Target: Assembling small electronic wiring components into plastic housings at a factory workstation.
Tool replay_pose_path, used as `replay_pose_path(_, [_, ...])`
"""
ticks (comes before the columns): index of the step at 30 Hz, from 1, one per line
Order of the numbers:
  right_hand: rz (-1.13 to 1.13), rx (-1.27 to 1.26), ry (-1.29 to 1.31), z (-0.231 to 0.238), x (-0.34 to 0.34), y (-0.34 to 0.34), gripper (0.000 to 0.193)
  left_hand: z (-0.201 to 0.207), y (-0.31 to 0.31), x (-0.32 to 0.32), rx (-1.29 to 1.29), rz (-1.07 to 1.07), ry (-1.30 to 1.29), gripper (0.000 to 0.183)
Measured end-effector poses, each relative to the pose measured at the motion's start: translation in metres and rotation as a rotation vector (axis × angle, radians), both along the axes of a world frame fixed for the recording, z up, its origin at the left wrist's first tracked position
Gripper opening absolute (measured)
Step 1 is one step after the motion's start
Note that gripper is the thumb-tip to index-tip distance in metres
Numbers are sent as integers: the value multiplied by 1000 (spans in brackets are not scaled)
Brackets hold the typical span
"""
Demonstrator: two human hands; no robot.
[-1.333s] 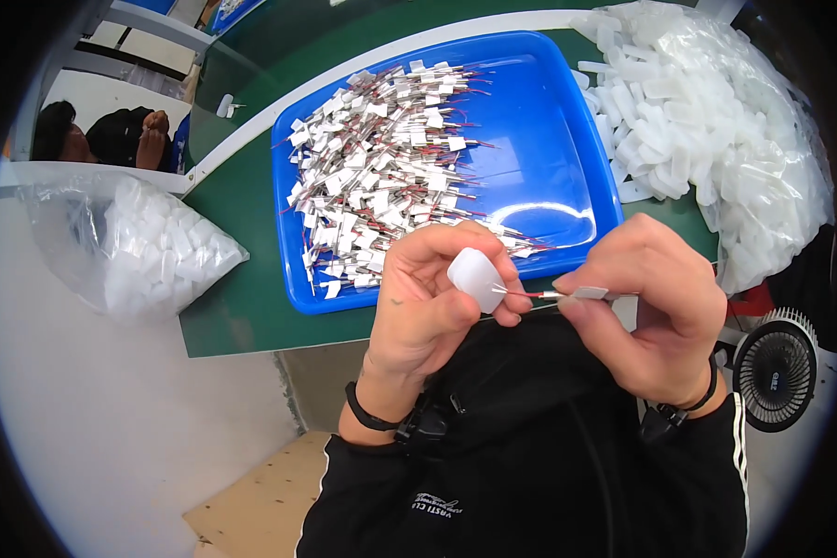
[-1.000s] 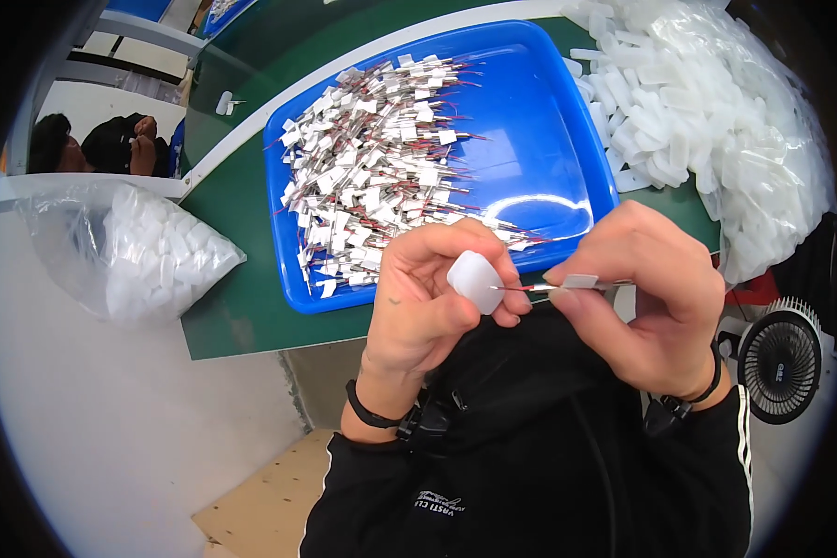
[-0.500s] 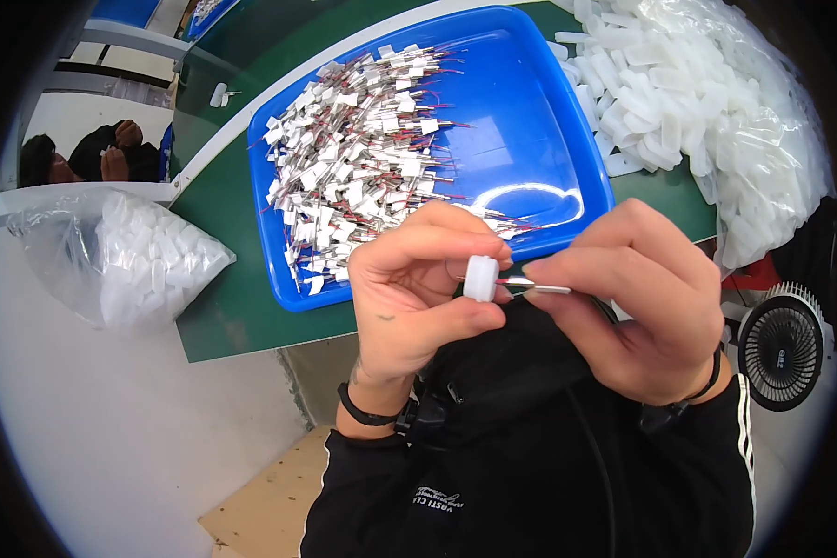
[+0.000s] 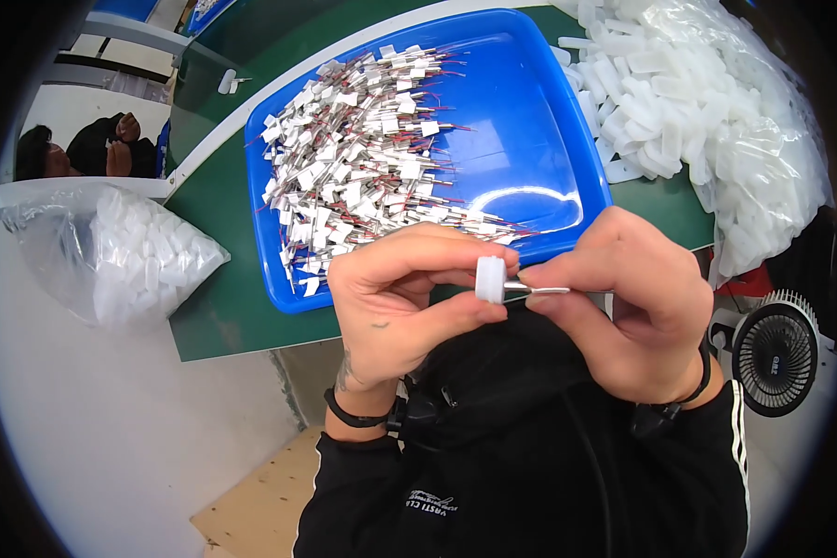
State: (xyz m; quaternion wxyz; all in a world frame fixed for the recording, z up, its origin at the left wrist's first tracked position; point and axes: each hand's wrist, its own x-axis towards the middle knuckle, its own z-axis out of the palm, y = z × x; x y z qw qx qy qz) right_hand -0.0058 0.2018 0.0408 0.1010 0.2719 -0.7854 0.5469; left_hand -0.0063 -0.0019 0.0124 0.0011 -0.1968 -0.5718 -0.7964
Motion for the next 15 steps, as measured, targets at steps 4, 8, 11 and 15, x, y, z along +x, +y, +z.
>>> replay_pose_path(4, [10,-88,-31,-4,-3,-1,24,2,1,-2,-47,-71,-21,35])
replay_pose_path(8, [-59,-30,72,-7,5,-3,24,-1,-2,-2,-82,-69,3,35])
replay_pose_path(11, [-63,-42,39,-10,10,-1,24,6,2,-3,-121,-57,-17,35])
replay_pose_path(15, [-32,-122,10,-12,4,-1,27,19,4,-2,-205,-15,-15,37])
